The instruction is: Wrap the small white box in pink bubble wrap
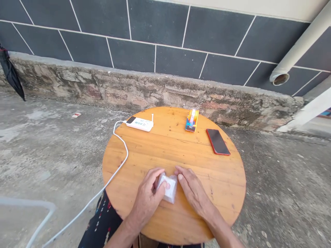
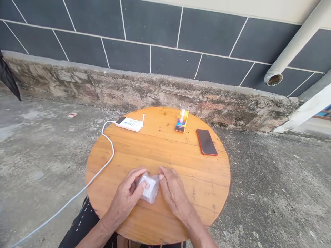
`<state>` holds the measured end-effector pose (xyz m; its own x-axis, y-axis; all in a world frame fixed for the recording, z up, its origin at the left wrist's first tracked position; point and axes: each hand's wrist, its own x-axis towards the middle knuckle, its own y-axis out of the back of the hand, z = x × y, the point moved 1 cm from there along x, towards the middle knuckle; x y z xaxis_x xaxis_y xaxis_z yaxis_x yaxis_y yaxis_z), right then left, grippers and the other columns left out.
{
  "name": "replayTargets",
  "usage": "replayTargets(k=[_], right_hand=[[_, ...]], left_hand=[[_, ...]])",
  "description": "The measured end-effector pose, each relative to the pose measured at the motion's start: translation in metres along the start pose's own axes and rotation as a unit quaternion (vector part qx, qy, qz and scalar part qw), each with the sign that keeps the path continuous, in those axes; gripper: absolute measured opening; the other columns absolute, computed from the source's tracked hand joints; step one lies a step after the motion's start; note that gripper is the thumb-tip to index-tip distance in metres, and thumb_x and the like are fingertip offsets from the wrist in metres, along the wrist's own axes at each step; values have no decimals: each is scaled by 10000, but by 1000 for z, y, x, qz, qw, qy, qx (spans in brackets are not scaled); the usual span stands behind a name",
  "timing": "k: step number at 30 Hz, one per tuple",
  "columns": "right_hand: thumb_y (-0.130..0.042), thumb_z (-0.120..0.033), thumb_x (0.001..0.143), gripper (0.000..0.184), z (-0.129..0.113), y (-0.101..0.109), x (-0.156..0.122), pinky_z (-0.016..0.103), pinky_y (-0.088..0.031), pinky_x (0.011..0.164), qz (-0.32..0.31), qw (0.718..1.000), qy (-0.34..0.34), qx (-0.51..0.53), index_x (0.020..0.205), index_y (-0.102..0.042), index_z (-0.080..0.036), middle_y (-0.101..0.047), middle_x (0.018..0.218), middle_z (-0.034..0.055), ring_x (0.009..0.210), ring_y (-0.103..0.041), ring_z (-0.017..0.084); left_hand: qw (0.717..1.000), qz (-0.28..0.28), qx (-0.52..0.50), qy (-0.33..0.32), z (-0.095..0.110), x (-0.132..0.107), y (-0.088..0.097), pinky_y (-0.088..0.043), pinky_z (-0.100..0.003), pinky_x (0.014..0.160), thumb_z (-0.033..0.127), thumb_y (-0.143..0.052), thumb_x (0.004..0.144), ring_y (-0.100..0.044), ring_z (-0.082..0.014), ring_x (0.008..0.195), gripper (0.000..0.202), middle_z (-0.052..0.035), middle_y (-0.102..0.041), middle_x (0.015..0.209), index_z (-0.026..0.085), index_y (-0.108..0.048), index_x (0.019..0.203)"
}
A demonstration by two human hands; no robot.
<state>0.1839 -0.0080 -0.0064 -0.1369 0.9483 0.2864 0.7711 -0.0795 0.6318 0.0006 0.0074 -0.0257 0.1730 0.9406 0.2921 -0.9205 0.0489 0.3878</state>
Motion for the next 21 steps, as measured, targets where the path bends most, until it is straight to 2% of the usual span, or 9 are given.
replayTargets(k=[4, 12, 15, 18, 21], right_hand=[[-365, -295, 989, 333, -3, -3, -3, 467, -403, 1030, 19, 1000, 1, 18, 1287, -497, -226, -597, 1193, 101, 1158, -521, 223], [-385, -313, 989, 299, -12, 2, -8, 350, -457, 954, -10, 997, -13, 74, 1245, -528, -253, -622, 1123, 53, 1060, -576, 178], [-482, -332, 945, 310, -18, 1, -9, 356, -461, 938, -31, 996, -19, 76, 1238, -527, -242, -619, 1133, 58, 1059, -578, 194], [-643, -332, 834, 436, -24, -4, -11, 402, -453, 940, -26, 999, -22, 43, 1235, -518, -217, -601, 1158, 83, 1074, -565, 237], [-678, -283, 803, 444, -32, -7, -10, 390, -468, 908, -22, 999, 3, 24, 1217, -529, -222, -602, 1131, 85, 1045, -569, 237]], left_hand=[[1000, -1, 6, -2, 0, 0, 0, -515, -364, 850, 250, -509, 867, -587, -221, 1037, 297, -99, -593, 1155, 196, -573, 1152], [1000, 2, 11, -26, 1, 0, 0, -491, -394, 916, 265, -515, 877, -565, -231, 1090, 271, -101, -596, 1156, 195, -591, 1127], [999, 5, 5, -31, 1, 0, 0, -494, -384, 913, 235, -514, 872, -569, -223, 1086, 268, -97, -598, 1159, 192, -594, 1125], [999, 12, -1, -33, 3, -1, 1, -498, -370, 912, 202, -511, 859, -579, -219, 1083, 276, -90, -611, 1149, 194, -607, 1118], [999, 14, -12, -32, 5, -1, 2, -500, -353, 909, 190, -516, 845, -583, -218, 1084, 286, -85, -619, 1145, 192, -619, 1112]])
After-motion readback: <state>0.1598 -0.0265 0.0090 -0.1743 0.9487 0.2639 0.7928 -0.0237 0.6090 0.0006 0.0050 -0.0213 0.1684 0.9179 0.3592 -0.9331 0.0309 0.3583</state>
